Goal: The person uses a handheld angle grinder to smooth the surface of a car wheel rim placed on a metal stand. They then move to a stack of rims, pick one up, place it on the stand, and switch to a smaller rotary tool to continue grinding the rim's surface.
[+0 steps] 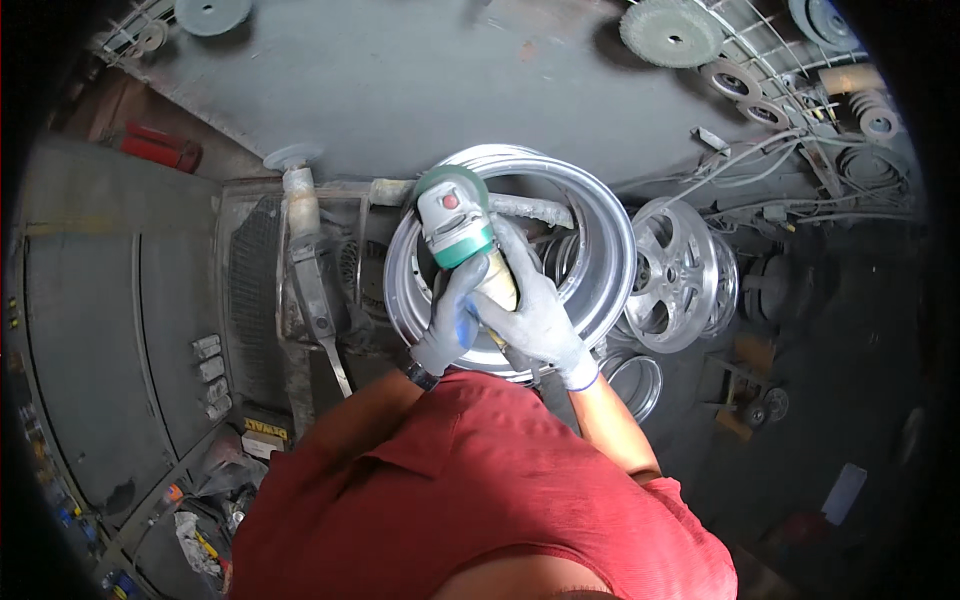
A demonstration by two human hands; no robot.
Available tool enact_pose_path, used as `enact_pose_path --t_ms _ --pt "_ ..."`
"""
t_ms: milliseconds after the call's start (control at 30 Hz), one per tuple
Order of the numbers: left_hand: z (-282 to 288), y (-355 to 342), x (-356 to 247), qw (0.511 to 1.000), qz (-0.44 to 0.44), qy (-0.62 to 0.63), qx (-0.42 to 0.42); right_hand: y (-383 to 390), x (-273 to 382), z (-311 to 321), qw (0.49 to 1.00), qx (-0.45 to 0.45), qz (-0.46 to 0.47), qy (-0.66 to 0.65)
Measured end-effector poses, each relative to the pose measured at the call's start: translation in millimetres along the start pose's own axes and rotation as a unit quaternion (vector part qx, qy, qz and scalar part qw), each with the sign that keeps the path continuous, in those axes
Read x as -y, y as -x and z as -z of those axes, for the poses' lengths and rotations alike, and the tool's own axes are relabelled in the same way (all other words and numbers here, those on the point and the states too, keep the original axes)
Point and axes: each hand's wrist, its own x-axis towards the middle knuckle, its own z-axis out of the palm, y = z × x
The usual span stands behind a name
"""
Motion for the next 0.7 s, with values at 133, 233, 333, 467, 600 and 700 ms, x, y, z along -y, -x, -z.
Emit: enact_pose_path --t_ms 133,233,333,467,600,700 --pt "-29.0 -28.8 1.1 0.998 0.037 -0.045 0.026 6.0 -11.2 15.6 0.994 -0.106 -0.016 -0.004" --pt "-59.7 -59.1 9.9 0.986 0.068 -0.100 0.112 16.4 -25.7 28.4 0.979 -0.197 -0.025 -0.051" --pt "-83.7 -76.4 26.7 0.955 0.106 -0.197 0.192 35.8 -40.0 37.8 0.954 -0.294 -0.033 -0.054" --pt "-103.0 -88.3 47.2 0.900 0.230 -0.277 0.247 57.8 -54.9 25.9 0.894 -0.412 -0.067 -0.166" --pt "-100.3 -89.8 40.1 0.871 0.273 -0.334 0.232 53.0 -61.3 9.3 0.887 -0.453 -0.072 -0.057" --pt "-77.1 -74.7 12.3 0.932 0.156 -0.262 0.194 37.9 -53.1 4.2 0.928 -0.337 -0.085 -0.135"
